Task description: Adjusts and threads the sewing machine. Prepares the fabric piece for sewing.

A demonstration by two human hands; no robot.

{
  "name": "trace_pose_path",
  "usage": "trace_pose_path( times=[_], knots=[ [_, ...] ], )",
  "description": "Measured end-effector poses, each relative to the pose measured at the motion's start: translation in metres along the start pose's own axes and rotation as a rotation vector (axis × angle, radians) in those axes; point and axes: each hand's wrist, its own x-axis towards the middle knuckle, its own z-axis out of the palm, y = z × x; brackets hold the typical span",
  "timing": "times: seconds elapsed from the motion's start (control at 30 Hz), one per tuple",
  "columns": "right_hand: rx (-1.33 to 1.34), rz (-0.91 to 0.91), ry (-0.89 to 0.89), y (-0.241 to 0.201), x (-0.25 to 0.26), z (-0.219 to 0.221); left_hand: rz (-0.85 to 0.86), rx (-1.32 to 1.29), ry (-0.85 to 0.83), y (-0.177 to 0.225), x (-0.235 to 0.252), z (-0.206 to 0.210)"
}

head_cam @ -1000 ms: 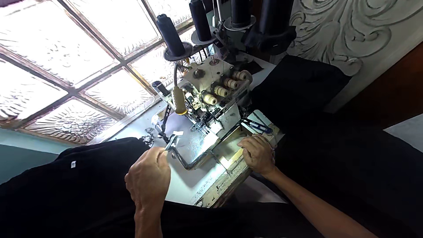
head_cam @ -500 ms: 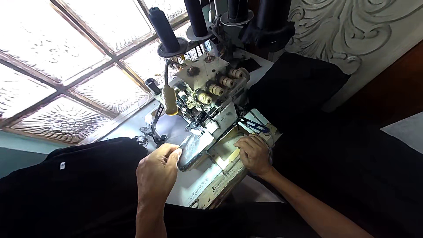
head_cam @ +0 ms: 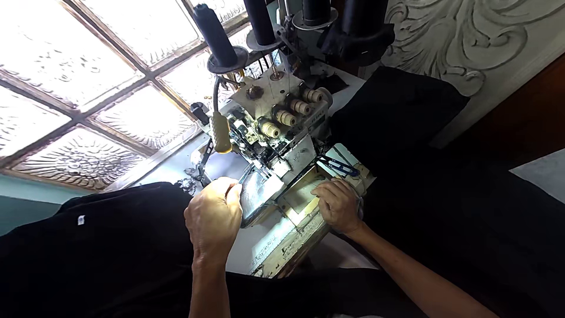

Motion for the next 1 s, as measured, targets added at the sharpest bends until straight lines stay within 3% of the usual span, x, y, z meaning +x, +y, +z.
trace_pose_path(
  times=[0.53,0.87,1.0],
  knots=[
    [0.095,0.072,0.142,0.001,-0.002,0.005,0.088,0.019,0.100,-0.005,-0.001,0.013],
    [0.047,0.072,0.096,0.002,0.001,0.006,0.065,0.047,0.089,-0.004,0.000,0.015],
    [0.134,0.240,-0.079,-0.010,0.013,-0.010,0.069,0.047,0.094,-0.003,0.000,0.016]
  ],
)
